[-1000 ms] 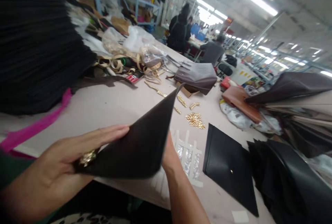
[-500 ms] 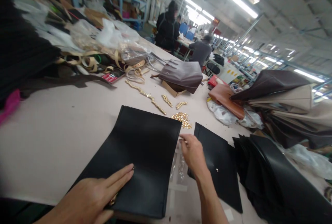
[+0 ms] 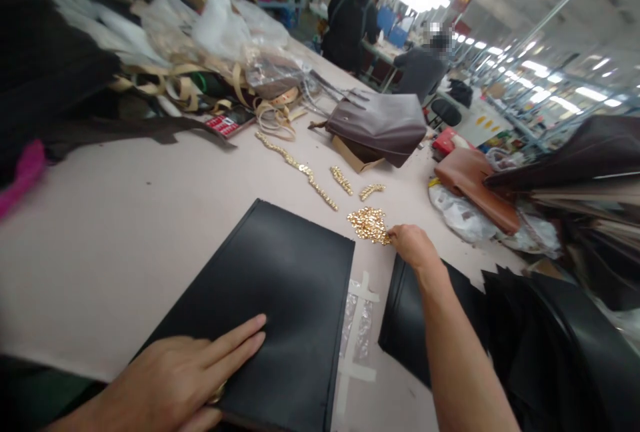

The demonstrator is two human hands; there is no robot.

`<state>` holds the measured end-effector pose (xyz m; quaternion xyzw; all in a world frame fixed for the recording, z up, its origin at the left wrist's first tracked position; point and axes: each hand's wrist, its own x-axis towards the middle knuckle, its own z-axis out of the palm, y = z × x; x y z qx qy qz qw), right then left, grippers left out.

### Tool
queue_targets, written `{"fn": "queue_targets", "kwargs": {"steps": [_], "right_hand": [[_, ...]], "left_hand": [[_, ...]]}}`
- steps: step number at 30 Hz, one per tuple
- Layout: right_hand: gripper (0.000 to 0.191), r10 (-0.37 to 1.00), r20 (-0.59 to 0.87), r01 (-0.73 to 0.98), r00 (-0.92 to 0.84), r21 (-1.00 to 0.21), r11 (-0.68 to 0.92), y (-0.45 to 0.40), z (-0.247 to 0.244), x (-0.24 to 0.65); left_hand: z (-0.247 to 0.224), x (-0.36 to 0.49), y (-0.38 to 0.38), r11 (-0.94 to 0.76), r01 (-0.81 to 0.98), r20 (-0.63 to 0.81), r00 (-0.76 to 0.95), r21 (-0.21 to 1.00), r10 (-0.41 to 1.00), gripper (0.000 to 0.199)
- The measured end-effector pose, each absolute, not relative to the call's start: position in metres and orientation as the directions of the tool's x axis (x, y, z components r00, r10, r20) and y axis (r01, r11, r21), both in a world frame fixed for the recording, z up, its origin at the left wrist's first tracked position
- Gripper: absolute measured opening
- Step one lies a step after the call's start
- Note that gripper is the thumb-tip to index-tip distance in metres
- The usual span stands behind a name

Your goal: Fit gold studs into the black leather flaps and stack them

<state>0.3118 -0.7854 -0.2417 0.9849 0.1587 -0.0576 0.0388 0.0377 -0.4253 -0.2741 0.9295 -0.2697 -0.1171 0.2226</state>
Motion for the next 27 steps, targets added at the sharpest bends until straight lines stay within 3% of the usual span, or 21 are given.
{"fn": "queue_targets", "kwargs": {"steps": [4,10,16,24,27], "right_hand": [[0.03,0.278,-0.21,0.303,0.937,0.101,-0.948,-0.785,-0.241,0.327],[0.013,0.228,-0.215,0.26,0.95,0.137,-0.956,-0.782,-0.239,0.339],[0.013,0.073,-0.161,0.098,0.984,0.155,-0.983,-0.785,-0.248,0.338],[0.012,-0.033,-0.04,-0.035,0.999,-0.042,-0.999,-0.779,-0.234,0.32],[0.024,-0.043,-0.018,-0.045,0.999,-0.172,-0.984,-0.764,-0.224,0.292]], "left_hand": [[-0.248,0.045,-0.426,-0.75,-0.544,-0.125,0.773,0.376,-0.623,0.071],[-0.25,0.043,-0.424,-0.731,-0.598,-0.049,0.762,0.329,-0.645,0.066],[-0.252,0.041,-0.424,-0.731,-0.606,0.024,0.775,0.314,-0.632,0.065],[-0.255,0.036,-0.425,-0.754,-0.593,0.09,0.799,0.281,-0.595,0.063],[-0.253,0.036,-0.425,-0.76,-0.592,0.121,0.803,0.269,-0.583,0.063]]}}
